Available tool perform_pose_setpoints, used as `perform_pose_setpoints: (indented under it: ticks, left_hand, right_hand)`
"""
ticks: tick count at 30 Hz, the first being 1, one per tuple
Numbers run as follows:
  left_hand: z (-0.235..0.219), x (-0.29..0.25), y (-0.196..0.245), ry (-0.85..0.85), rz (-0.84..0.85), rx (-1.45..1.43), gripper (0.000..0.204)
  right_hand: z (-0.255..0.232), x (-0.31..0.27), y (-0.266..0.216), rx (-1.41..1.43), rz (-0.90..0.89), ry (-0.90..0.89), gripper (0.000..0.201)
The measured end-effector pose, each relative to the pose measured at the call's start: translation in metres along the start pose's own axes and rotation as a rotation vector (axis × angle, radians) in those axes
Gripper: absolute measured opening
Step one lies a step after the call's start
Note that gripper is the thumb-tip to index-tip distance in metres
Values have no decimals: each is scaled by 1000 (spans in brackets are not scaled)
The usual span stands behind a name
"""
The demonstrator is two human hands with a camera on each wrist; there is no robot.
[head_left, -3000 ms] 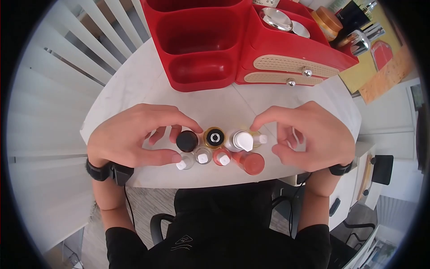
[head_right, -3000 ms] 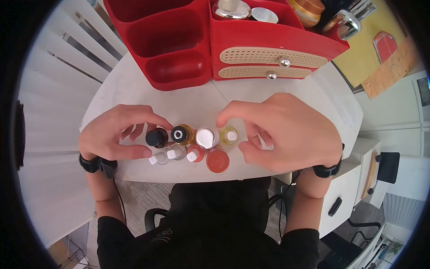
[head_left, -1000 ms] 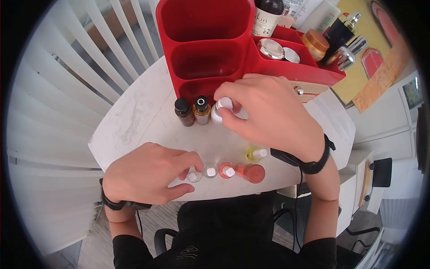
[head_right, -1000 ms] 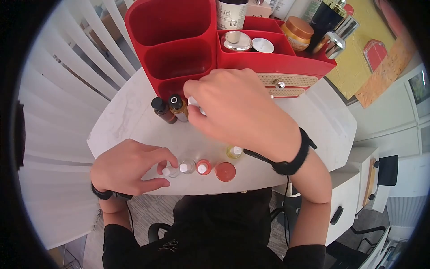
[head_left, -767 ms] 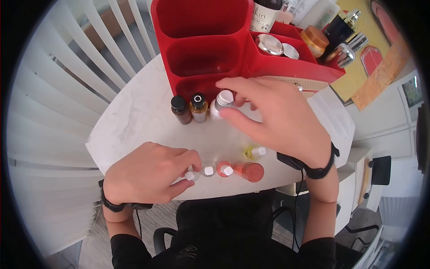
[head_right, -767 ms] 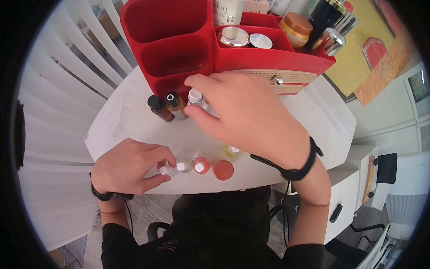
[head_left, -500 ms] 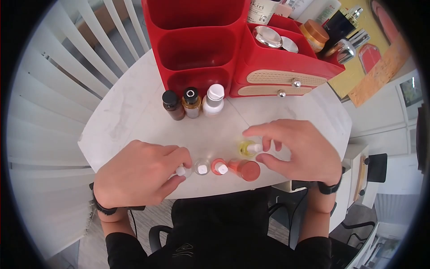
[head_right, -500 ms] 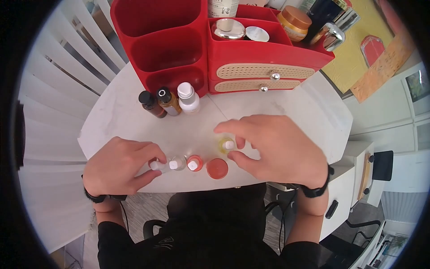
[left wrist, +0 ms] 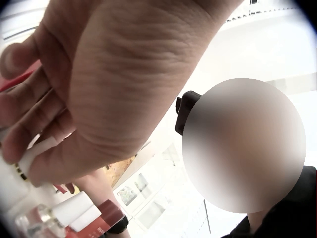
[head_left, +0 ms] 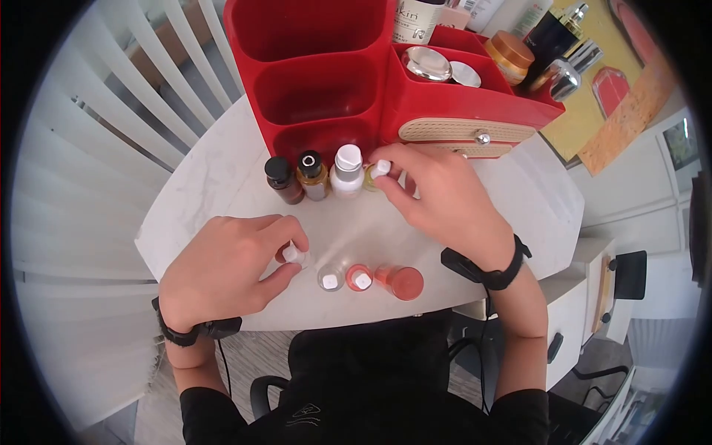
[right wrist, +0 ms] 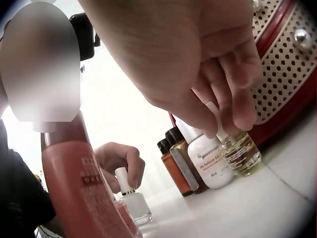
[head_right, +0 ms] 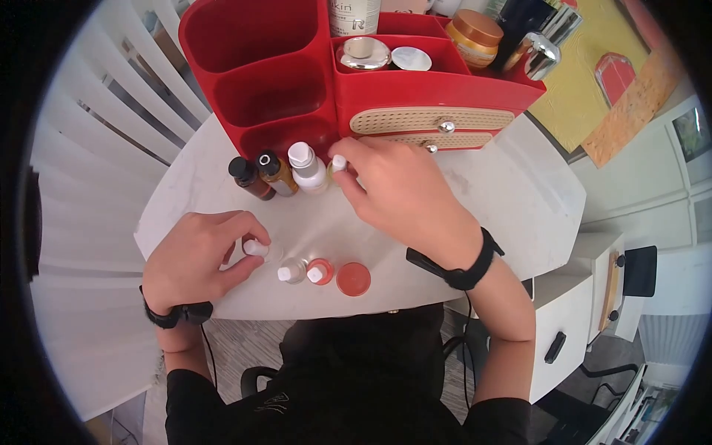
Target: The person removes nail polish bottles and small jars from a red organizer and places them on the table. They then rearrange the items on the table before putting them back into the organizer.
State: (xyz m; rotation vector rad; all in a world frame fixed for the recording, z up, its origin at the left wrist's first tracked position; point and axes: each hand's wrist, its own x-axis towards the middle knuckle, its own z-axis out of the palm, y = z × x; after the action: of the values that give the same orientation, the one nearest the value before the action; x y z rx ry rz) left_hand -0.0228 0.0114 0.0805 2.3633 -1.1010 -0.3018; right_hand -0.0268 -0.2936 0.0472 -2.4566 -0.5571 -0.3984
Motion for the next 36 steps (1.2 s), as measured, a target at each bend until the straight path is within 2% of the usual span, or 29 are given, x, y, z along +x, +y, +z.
perform_pose_setpoints:
  ticks: [5, 8, 11, 13, 17, 19, 22, 24, 27, 31, 36]
  left_hand:
    - [0, -1, 0, -22, 2, 2, 22]
    - [2, -1, 0, 3, 6, 6, 21]
    - [5, 4, -1, 44, 7, 25, 20]
    - [9, 9, -1, 67, 29, 49, 19]
    - [9, 24, 8, 131, 65, 87, 19]
    - [10, 36, 12, 138, 95, 111, 20]
    - [18, 53, 15, 167, 164, 182, 20]
    - [24, 64, 17, 187, 213, 235, 20]
    - [33, 75, 19, 169, 180, 321, 19]
    - [47, 79, 17, 226, 148, 406, 22]
    - [33, 68, 23, 238, 110, 302, 33]
  right_hand:
    - [-12, -14, -8, 87, 41, 22, 24]
    - [-34, -36, -13, 168, 135, 23, 35]
    - [-50, -59, -22, 269, 93, -55, 41]
    - [-50, -71, -29, 352, 72, -189, 55]
    - [-19, -85, -28, 187, -44, -182, 50]
    - [-25, -83, -29, 217, -46, -164, 43]
    - [-33, -79, -25, 228, 18, -107, 36]
    - [-36, -75, -20, 180, 154, -25, 28]
    - [-32, -63, -12, 154, 190, 51, 29]
    - [-26, -52, -4, 87, 206, 77, 29]
    - [-20, -31, 0, 103, 63, 151, 26]
